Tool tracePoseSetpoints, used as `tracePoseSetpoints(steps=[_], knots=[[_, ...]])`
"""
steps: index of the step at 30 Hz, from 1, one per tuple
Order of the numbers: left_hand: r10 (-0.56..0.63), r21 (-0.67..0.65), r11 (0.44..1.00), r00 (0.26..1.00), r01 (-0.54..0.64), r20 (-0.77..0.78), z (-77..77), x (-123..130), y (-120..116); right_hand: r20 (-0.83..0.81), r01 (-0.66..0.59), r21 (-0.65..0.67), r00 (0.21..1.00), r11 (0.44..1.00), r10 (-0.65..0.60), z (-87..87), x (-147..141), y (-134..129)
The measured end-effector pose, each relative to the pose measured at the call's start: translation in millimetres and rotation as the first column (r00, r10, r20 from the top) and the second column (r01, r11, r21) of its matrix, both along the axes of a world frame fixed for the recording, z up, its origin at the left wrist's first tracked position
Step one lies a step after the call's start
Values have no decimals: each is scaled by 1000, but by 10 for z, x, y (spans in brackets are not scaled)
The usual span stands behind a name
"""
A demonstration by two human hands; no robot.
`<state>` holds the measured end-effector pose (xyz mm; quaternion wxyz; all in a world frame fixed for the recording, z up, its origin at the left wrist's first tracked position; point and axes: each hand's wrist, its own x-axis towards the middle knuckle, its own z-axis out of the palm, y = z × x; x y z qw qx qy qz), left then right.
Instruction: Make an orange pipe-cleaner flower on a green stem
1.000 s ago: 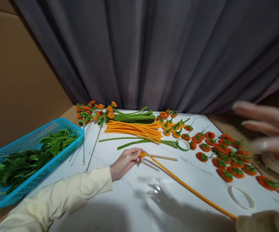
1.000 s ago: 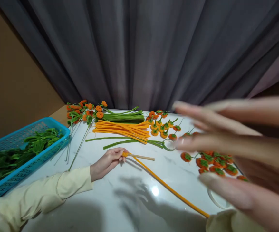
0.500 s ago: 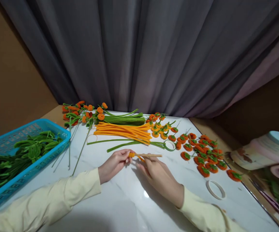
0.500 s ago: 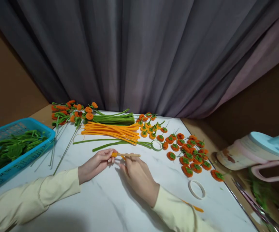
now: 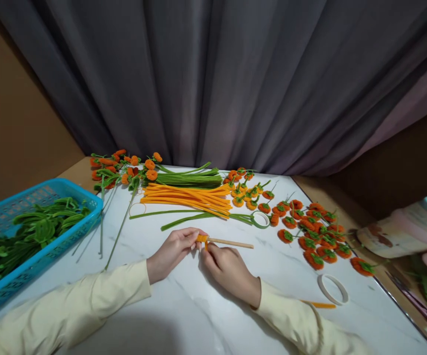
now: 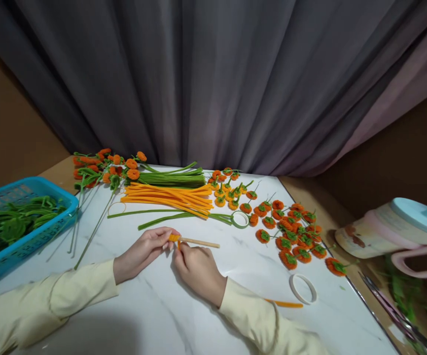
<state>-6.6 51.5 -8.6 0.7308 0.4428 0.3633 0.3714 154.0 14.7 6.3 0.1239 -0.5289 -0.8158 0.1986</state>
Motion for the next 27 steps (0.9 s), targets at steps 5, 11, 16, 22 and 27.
tracePoseSetpoints(steps=[5, 11, 16, 22, 27], knots=[[79, 363, 931, 960, 25, -268, 35, -8, -45, -171, -115, 8, 979, 993, 115, -70, 40, -13], [236, 718, 685, 896, 122, -377, 52, -46, -95, -571, -296, -229, 812, 927, 118, -48, 103, 41], [193, 760, 627, 910, 172, -366, 47, -72, -95, -701, -381, -435, 711, 816, -42, 46, 155, 68], [192, 766, 609, 898, 207, -395, 49, -68, -86, -640, -519, -722, 752, 457, -156, 214, 288, 112], [150, 783, 532, 875, 321, -461, 76, -71, -88, -561, -480, -724, 827, 496, -17, 377, 375, 154]])
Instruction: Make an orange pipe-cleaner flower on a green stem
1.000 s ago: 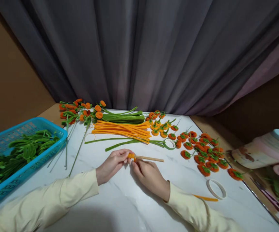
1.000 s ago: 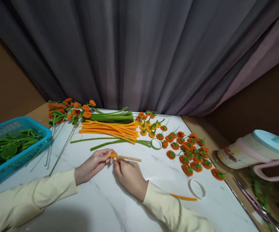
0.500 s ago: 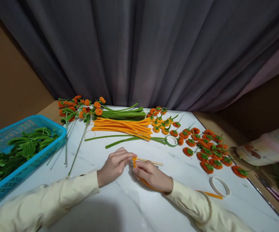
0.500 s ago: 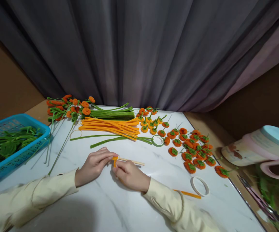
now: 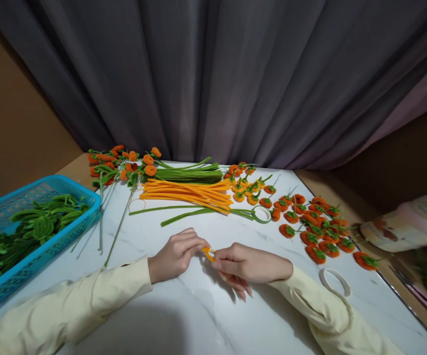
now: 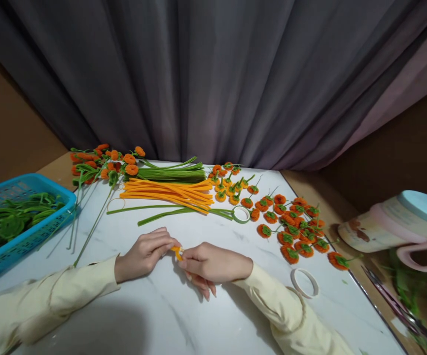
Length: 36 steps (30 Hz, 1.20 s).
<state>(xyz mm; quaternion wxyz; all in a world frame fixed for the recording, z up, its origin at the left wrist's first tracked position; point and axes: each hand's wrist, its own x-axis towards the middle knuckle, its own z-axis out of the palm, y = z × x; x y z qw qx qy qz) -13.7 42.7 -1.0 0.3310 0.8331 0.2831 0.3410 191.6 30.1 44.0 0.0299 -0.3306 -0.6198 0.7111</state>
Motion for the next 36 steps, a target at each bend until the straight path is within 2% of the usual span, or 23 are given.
tracePoseSetpoints(steps=[4, 8, 12, 15, 20, 24, 30, 36], knots=[[-48, -30, 998, 999, 48, -19, 37, -3, 25, -37, 16, 98, 999, 995, -13, -17, 83, 58], [-72, -216, 974, 997, 67, -14, 39, -12, 52, -84, 84, 125, 994, 989, -74, -143, 124, 116], [-87, -465, 880, 995, 99, 48, 2, -22, 68, -117, 125, 94, 987, 988, -113, -217, 102, 130], [-81, -589, 797, 990, 132, 113, -12, -22, 88, -140, 147, 67, 981, 987, -136, -234, 73, 118], [-28, -712, 679, 975, 179, 219, -3, -5, 119, -152, 224, 60, 965, 973, -213, -305, 4, 68], [50, -767, 610, 956, 200, 289, 0, 12, 109, -199, 323, -16, 926, 946, -320, -380, -65, 11], [113, -797, 566, 938, 211, 328, -24, 25, 105, -309, 326, -201, 874, 923, -376, -437, -122, -12], [82, -768, 610, 949, 192, 303, -81, 6, 109, -387, 319, -328, 813, 889, -434, -512, -178, -45]])
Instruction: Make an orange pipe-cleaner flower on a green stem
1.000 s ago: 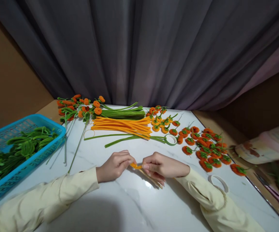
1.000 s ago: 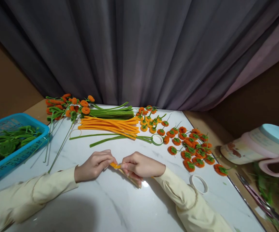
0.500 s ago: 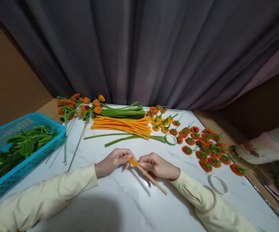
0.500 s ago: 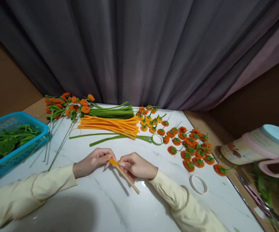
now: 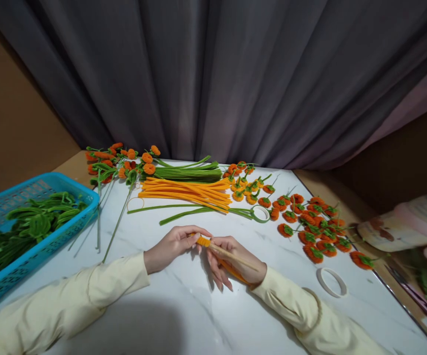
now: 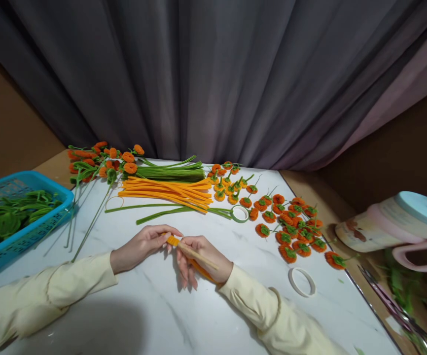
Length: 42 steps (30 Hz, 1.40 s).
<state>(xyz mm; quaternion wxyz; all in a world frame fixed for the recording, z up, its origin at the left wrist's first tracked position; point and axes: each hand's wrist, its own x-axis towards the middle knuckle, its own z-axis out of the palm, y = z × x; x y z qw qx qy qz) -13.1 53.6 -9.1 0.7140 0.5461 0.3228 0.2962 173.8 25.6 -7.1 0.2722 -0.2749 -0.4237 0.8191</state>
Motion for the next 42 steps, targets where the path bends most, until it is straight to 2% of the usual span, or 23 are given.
tracePoseSetpoints(steps=[4, 12, 21, 26, 30, 35, 42], knots=[[-2, 30, 1000, 1000, 3, -18, 3, -10, -8, -44, 40, 2, 998, 999, -40, -42, -11, -11], [-1, 79, 997, 999, 5, -41, 68, 9, -11, -75, 26, 16, 997, 1000, -25, -98, 8, 5], [45, 177, 984, 986, -16, -160, 153, 28, -34, -15, 71, 21, 997, 997, -71, 10, -44, -21], [55, 239, 971, 990, -23, -128, 118, 62, -51, 12, 50, 4, 999, 999, -50, 15, -60, -21], [140, 334, 940, 972, -69, -191, 92, 70, -60, -2, 8, 14, 1000, 1000, -8, -21, -53, -12], [236, 493, 866, 937, -82, -259, 96, 57, -83, -28, -65, -18, 998, 998, 65, -27, -39, 7], [328, 608, 789, 899, -90, -292, 71, 47, -112, -39, -112, -30, 993, 993, 110, -18, -26, 39]])
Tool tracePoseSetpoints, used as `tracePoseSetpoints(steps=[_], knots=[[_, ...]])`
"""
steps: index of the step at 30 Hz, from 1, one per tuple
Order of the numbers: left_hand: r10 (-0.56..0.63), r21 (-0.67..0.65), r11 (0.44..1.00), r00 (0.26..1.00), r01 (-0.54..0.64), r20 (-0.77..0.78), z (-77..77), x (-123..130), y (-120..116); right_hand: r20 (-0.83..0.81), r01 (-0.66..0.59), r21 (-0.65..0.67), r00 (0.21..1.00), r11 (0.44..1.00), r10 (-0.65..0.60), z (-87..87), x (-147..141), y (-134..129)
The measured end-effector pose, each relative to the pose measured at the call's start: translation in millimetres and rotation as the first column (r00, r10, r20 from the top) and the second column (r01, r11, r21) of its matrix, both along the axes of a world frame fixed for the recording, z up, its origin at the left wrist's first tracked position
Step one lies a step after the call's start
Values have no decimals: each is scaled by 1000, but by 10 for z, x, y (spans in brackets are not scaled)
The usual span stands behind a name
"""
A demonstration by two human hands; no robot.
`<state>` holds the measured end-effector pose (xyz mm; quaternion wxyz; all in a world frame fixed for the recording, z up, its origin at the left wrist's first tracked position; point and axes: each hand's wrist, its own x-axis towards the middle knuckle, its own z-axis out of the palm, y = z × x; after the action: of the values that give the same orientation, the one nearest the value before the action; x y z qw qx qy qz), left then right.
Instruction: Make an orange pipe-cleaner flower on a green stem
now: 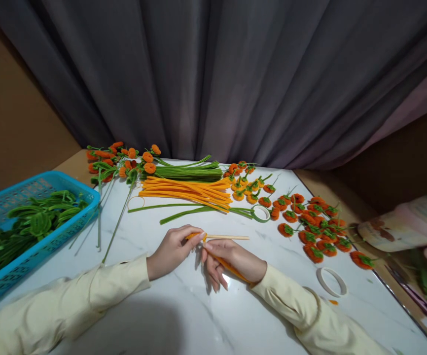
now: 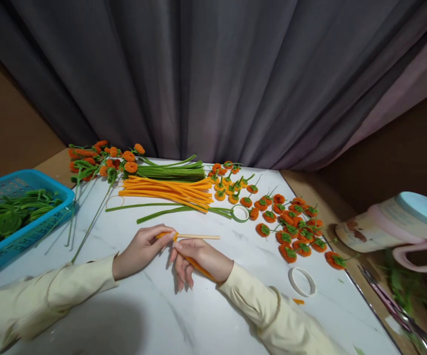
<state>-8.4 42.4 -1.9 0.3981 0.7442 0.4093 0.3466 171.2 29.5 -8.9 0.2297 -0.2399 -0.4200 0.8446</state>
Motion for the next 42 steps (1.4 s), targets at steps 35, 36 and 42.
tracePoseSetpoints(steps=[35, 36, 42], knots=[[-28, -38, 999, 999, 27, -35, 48, 22, 19, 71, 12, -3, 997, 1000, -12, 68, -10, -17], [-28, -39, 999, 999, 27, -38, 48, 23, 18, 70, 13, -1, 997, 1000, -13, 69, -10, -17], [-28, -41, 999, 999, 26, -40, 39, 21, 16, 62, 10, 2, 998, 1000, -10, 57, -3, -13]])
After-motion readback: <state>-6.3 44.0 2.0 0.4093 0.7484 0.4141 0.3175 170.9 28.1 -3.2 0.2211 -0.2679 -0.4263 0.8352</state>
